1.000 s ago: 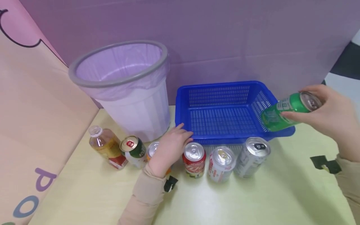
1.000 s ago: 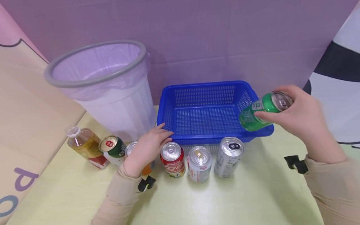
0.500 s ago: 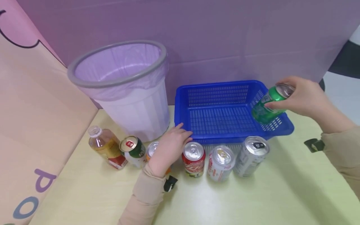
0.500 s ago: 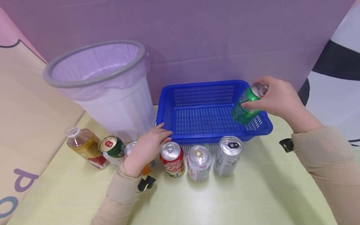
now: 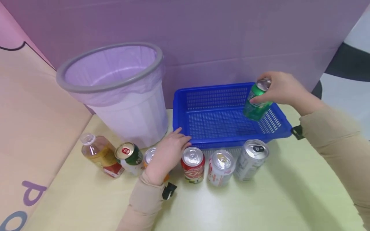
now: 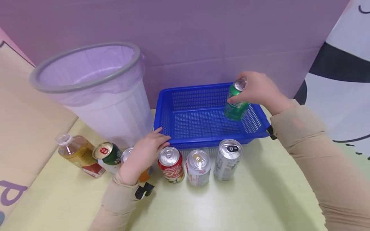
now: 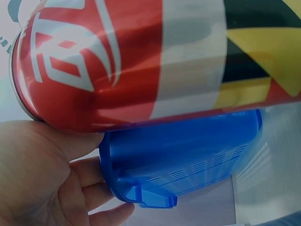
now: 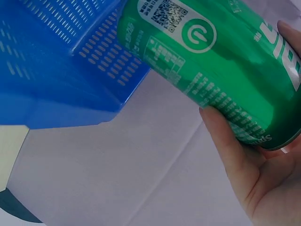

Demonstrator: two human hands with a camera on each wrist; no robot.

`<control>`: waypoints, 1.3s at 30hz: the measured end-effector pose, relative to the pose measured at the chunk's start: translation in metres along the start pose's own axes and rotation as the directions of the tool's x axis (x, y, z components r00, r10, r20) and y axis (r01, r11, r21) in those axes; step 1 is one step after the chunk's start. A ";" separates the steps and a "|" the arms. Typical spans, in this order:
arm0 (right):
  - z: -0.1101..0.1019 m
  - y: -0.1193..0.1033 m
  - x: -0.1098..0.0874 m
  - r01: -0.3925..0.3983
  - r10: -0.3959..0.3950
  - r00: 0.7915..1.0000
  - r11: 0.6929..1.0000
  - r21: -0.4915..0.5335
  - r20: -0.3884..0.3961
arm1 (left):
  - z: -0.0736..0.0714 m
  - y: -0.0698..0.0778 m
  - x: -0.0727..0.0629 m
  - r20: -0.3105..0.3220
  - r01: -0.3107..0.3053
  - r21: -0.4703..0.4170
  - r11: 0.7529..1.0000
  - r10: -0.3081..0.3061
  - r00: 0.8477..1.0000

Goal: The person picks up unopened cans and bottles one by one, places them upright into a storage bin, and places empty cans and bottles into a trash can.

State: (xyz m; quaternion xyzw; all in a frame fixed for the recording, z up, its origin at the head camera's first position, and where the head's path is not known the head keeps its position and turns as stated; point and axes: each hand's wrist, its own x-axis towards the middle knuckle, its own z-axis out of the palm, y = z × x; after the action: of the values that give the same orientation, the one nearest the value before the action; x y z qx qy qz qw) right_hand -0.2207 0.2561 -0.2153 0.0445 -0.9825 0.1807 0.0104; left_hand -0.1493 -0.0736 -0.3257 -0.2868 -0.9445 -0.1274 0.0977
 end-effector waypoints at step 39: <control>0.044 -0.006 0.053 0.058 -0.054 0.996 0.997 -0.055 0.065 | -0.002 -0.004 -0.010 -0.048 0.009 -0.010 1.000 -0.009 0.999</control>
State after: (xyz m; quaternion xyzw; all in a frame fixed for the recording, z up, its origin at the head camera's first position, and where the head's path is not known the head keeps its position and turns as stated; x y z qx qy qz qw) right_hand -0.2734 0.2302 -0.2517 0.0774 -0.9854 0.1507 -0.0146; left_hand -0.1430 -0.0823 -0.3275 -0.2800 -0.9424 -0.1394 0.1184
